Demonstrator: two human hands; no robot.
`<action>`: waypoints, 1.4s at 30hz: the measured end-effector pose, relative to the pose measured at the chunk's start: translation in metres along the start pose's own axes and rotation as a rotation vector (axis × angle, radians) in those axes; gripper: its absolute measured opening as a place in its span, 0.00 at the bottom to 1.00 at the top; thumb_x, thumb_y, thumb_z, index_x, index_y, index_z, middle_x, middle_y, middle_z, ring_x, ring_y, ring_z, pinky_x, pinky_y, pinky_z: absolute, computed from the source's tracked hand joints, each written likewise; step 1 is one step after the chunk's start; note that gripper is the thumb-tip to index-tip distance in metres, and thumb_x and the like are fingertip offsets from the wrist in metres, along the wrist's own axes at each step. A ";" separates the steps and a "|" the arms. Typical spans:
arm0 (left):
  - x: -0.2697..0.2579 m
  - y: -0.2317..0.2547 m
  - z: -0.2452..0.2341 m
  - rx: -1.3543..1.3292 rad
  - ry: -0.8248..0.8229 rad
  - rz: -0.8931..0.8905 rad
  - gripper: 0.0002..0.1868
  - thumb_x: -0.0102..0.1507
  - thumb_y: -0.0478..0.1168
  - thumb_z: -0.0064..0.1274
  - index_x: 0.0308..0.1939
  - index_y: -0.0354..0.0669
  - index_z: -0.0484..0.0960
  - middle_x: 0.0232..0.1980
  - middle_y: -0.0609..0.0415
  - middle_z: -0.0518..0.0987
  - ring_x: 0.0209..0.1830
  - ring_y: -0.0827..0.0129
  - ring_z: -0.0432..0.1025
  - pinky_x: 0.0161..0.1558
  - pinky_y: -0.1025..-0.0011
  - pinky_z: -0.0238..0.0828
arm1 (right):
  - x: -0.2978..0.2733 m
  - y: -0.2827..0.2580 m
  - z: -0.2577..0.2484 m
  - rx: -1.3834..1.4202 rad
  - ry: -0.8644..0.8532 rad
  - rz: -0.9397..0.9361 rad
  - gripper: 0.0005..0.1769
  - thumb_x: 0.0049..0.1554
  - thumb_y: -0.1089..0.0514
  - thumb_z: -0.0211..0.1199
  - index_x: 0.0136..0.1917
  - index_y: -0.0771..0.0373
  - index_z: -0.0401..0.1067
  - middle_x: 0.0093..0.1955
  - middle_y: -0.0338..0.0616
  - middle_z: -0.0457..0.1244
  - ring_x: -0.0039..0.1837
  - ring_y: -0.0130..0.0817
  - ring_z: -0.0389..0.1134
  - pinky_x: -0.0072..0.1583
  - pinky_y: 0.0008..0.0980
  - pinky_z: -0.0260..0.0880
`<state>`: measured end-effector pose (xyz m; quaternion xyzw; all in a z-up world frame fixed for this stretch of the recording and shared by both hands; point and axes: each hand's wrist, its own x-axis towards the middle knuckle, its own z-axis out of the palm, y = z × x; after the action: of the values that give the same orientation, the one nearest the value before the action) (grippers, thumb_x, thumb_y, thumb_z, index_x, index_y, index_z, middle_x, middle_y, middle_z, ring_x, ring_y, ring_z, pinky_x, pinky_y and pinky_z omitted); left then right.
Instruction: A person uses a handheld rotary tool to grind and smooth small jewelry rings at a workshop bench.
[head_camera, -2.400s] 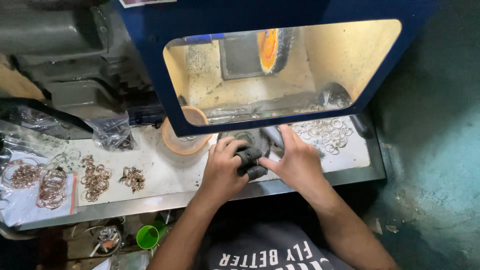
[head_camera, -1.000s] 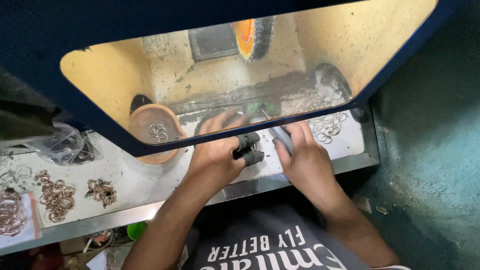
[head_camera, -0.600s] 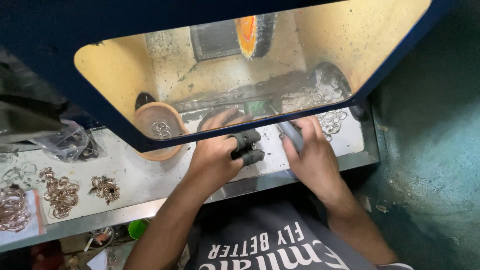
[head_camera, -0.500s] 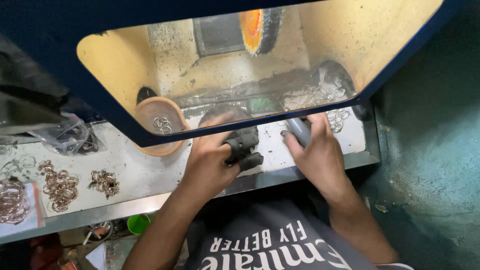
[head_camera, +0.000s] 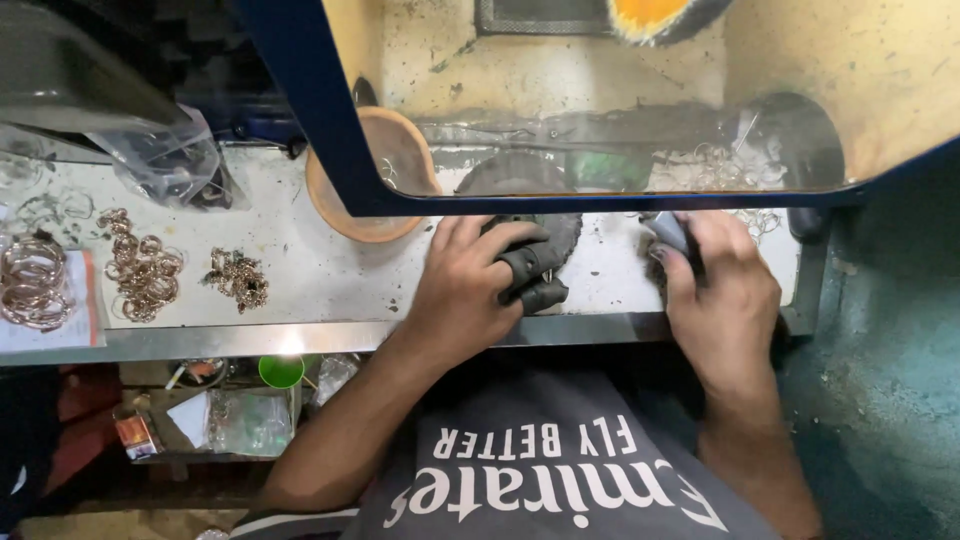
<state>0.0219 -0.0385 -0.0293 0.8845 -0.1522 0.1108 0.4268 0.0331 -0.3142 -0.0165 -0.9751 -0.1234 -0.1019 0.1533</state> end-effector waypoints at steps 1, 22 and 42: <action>0.001 -0.001 0.000 -0.029 0.003 0.008 0.09 0.47 0.34 0.70 0.29 0.41 0.86 0.55 0.58 0.82 0.61 0.50 0.71 0.62 0.49 0.58 | -0.001 -0.010 -0.003 0.005 0.032 -0.051 0.21 0.62 0.55 0.70 0.65 0.65 0.75 0.60 0.57 0.67 0.58 0.61 0.71 0.55 0.55 0.71; 0.003 0.004 -0.006 -0.022 -0.099 -0.021 0.10 0.44 0.26 0.64 0.29 0.38 0.88 0.54 0.56 0.83 0.62 0.49 0.68 0.65 0.45 0.53 | 0.019 -0.029 0.016 0.355 -0.029 -0.333 0.18 0.51 0.49 0.78 0.50 0.57 0.78 0.46 0.39 0.72 0.47 0.43 0.71 0.48 0.39 0.70; -0.007 -0.007 0.010 -0.003 -0.066 0.001 0.11 0.44 0.29 0.63 0.30 0.41 0.89 0.55 0.60 0.83 0.64 0.47 0.69 0.66 0.43 0.55 | 0.017 -0.023 0.020 0.352 -0.083 -0.294 0.19 0.53 0.44 0.75 0.47 0.59 0.77 0.46 0.40 0.72 0.46 0.42 0.71 0.44 0.40 0.68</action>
<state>0.0190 -0.0408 -0.0430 0.8870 -0.1668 0.0817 0.4227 0.0466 -0.2834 -0.0245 -0.9083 -0.2862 -0.0598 0.2991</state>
